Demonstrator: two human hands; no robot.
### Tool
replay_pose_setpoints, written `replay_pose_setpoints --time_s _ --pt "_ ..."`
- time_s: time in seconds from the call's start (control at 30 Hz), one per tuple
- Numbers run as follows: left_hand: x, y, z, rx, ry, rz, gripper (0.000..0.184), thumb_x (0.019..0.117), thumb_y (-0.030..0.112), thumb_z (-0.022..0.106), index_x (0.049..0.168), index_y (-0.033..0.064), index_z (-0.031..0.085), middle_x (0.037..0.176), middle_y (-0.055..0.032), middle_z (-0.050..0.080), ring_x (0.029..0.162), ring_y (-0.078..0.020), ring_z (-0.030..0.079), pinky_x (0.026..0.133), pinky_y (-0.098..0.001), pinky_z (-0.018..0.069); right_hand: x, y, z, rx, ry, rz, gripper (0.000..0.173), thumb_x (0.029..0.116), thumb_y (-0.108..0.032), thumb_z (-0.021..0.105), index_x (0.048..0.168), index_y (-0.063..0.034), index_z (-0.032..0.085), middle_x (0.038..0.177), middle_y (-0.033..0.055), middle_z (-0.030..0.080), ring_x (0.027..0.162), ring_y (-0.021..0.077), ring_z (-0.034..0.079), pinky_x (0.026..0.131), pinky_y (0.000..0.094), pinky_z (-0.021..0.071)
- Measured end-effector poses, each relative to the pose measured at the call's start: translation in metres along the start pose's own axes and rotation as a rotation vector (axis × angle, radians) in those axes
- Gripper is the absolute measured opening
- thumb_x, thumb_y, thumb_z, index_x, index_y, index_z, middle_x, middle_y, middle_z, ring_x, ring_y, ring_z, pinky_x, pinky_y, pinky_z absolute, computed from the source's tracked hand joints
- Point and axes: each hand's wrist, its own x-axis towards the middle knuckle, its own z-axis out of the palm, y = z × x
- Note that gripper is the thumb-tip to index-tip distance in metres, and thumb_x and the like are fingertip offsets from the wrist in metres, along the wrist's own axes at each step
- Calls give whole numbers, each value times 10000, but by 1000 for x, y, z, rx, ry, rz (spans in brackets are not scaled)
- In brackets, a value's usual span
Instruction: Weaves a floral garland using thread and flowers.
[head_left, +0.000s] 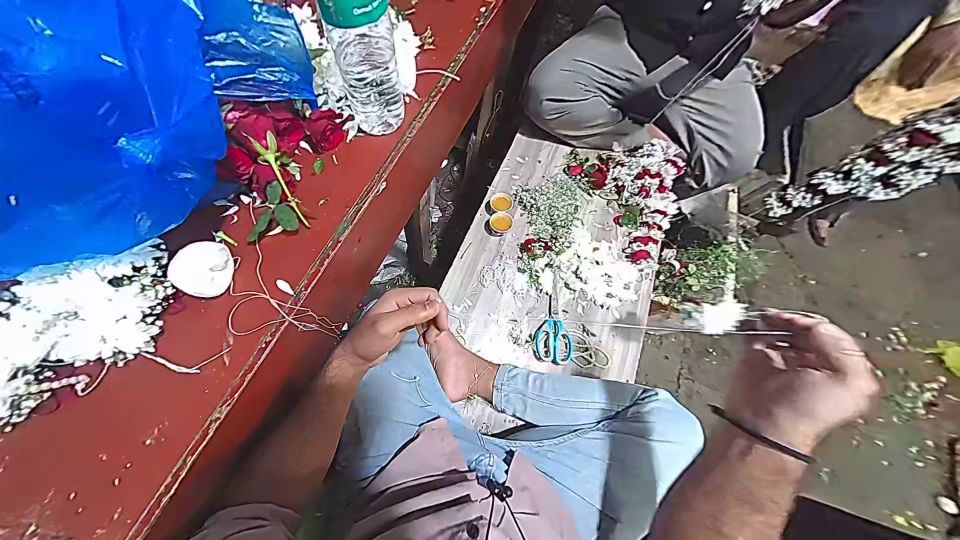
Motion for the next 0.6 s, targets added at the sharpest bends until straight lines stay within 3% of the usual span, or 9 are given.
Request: replay_pose_setpoints --time_s 0.03,0.07,0.23,0.33,0.43,0.53,0.6 --pt "4 6 5 -10 -18 18 382 1036 228 393 839 61 675 764 -30 652 710 -120 623 700 -288 529 20 43 -25 63 -171 -44 286 1062 -72 330 993 14 594 846 64 679 766 147 660 764 325 566" --pt "9 12 9 -10 -29 29 383 1031 221 381 825 67 664 765 -32 649 713 -124 624 701 -289 531 26 73 -32 73 -229 -49 286 1055 -113 369 1019 -5 631 900 74 722 804 169 691 757 352 582" --pt "23 38 28 1 -25 62 366 988 187 353 790 80 642 744 -33 627 694 -154 616 712 -343 546 -16 135 4 109 -240 146 229 1030 -119 464 948 -52 667 896 60 721 848 191 700 815 419 597" --pt "25 50 32 -38 -37 113 403 1041 312 393 779 126 636 712 16 599 655 -125 589 674 -329 535 -32 149 14 264 -272 257 283 1046 -120 426 937 -50 678 904 83 725 870 216 703 830 433 596" --pt "20 60 32 -125 65 128 361 1026 425 518 775 197 644 645 86 520 579 -63 508 576 -247 456 -34 148 10 353 -304 309 297 1063 -157 402 972 -68 671 941 71 709 891 206 693 859 432 592" --pt "16 66 25 -213 223 158 329 969 256 581 645 222 531 548 113 403 493 -32 415 513 -208 376 -30 138 1 434 -312 297 296 1074 -181 404 968 -88 665 938 57 701 890 194 688 870 427 585" --pt "14 65 19 -262 299 172 340 945 183 580 611 203 519 524 106 391 462 -25 403 482 -192 357 -30 126 -1 526 -307 283 304 1070 -172 386 960 -99 660 930 47 693 902 189 683 875 424 578"
